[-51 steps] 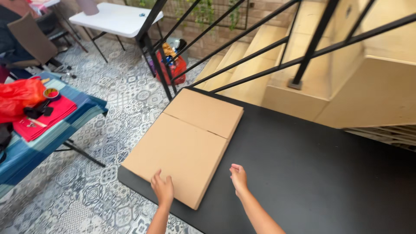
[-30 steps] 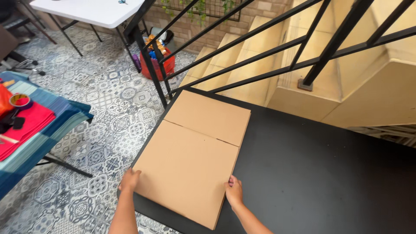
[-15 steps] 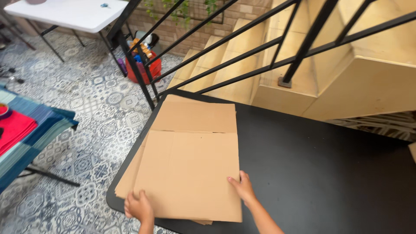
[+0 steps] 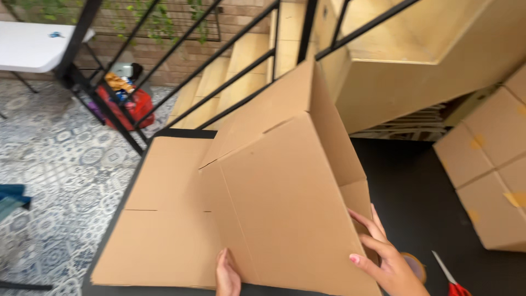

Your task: The person assembles a cardboard box by hand, secures the bottom with adhesive tape using a tape dispenser, and سپس cuts the tape with scissors before placing the assembled box onto a stack.

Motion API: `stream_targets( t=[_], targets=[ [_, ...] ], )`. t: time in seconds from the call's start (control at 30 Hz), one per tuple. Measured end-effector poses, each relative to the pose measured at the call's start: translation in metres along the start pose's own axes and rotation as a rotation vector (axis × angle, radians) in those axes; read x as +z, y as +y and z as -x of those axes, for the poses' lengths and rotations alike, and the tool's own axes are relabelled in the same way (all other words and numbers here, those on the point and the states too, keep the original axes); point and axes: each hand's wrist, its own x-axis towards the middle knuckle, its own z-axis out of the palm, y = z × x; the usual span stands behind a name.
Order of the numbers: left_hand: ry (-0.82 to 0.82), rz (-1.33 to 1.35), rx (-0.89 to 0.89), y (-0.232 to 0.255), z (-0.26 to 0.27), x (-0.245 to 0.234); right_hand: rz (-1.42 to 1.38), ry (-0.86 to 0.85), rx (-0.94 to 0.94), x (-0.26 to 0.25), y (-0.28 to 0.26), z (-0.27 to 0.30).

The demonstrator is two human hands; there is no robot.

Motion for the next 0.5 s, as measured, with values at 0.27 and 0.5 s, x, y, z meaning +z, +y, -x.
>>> stream_targets(
  t=[0.27, 0.5],
  targets=[
    [-0.054, -0.025, -0.452, -0.124, 0.059, 0.027, 0.226, 0.090, -0.237, -0.020, -0.036, 0.023],
    [-0.113, -0.650, -0.931, -0.136, 0.162, 0.075, 0.003, -0.065, -0.142, -0.056, -0.016, 0.036]
  ],
)
